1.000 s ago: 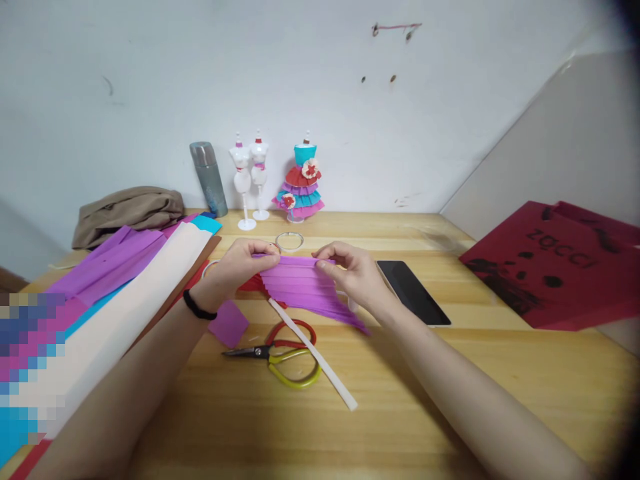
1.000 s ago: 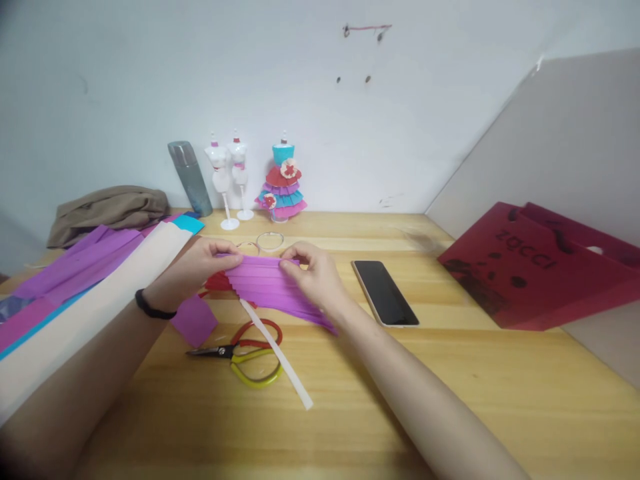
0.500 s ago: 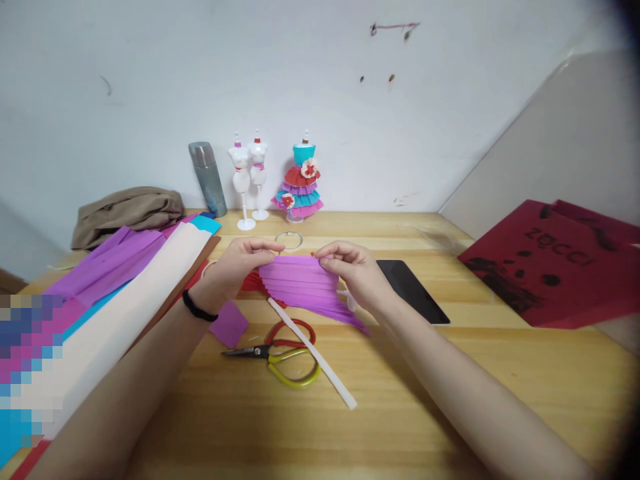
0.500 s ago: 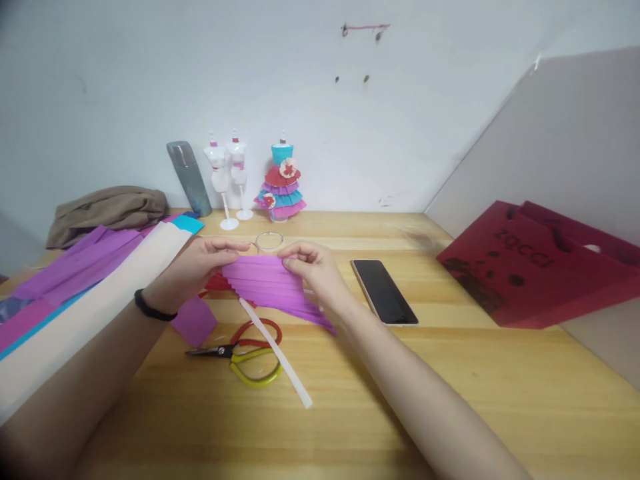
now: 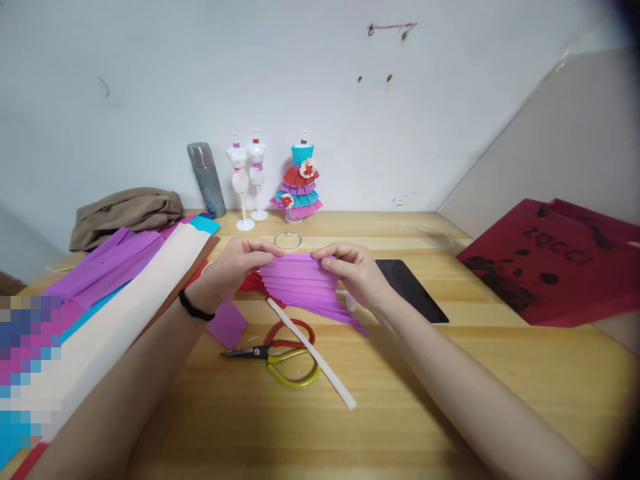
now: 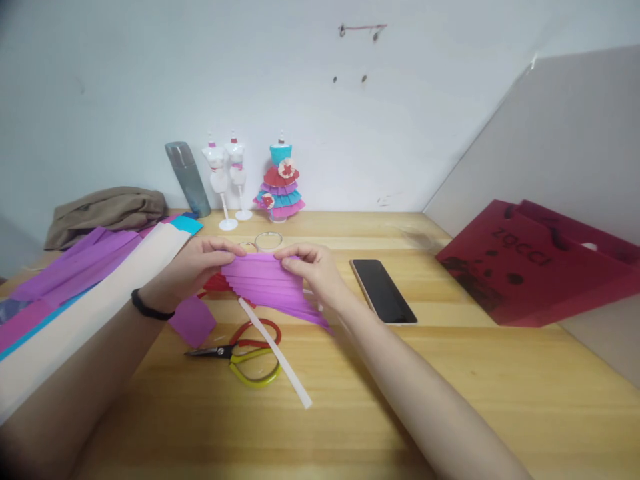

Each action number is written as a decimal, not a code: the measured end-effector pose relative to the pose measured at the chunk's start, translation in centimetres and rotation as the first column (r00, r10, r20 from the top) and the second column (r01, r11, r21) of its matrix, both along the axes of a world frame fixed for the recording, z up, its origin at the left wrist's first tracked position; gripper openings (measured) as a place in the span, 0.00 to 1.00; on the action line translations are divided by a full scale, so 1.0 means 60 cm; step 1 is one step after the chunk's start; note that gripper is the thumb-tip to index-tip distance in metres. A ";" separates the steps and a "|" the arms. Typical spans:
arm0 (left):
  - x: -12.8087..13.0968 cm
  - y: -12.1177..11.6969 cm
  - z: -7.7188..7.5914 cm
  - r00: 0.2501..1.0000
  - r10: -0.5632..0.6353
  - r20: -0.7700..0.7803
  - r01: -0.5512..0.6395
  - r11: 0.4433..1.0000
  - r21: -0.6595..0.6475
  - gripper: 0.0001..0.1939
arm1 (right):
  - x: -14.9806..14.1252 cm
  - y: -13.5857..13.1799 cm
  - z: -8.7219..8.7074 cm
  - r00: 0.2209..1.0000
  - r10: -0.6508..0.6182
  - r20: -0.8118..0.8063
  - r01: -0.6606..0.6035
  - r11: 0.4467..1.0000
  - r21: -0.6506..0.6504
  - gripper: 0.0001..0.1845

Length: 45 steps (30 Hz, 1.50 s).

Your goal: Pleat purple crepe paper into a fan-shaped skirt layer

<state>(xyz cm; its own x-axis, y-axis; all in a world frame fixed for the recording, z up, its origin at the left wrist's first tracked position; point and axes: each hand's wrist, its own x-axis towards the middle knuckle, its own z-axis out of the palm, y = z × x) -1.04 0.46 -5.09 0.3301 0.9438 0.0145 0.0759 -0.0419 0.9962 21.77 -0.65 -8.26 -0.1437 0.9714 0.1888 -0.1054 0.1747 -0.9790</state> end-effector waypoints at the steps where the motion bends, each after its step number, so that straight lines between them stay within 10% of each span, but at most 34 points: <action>1: 0.000 -0.001 0.001 1.000 0.003 -0.016 -0.003 1.000 -0.003 0.11 | -0.001 -0.001 0.002 1.000 -0.010 0.000 0.010 1.000 0.002 0.07; 24: 0.016 0.000 -0.015 0.981 0.130 0.144 -0.125 0.991 -0.045 0.11 | -0.021 -0.005 -0.002 0.978 -0.209 0.025 0.208 0.977 0.039 0.13; 40: 0.017 0.001 -0.018 0.982 0.063 0.177 -0.056 0.998 -0.043 0.15 | -0.012 0.000 -0.002 0.913 -0.340 0.227 0.223 0.880 0.420 0.05; 45: 0.020 -0.008 -0.002 0.946 -0.079 0.313 0.137 0.976 -0.168 0.12 | -0.012 -0.002 -0.002 0.926 -0.303 0.225 0.206 0.906 0.370 0.06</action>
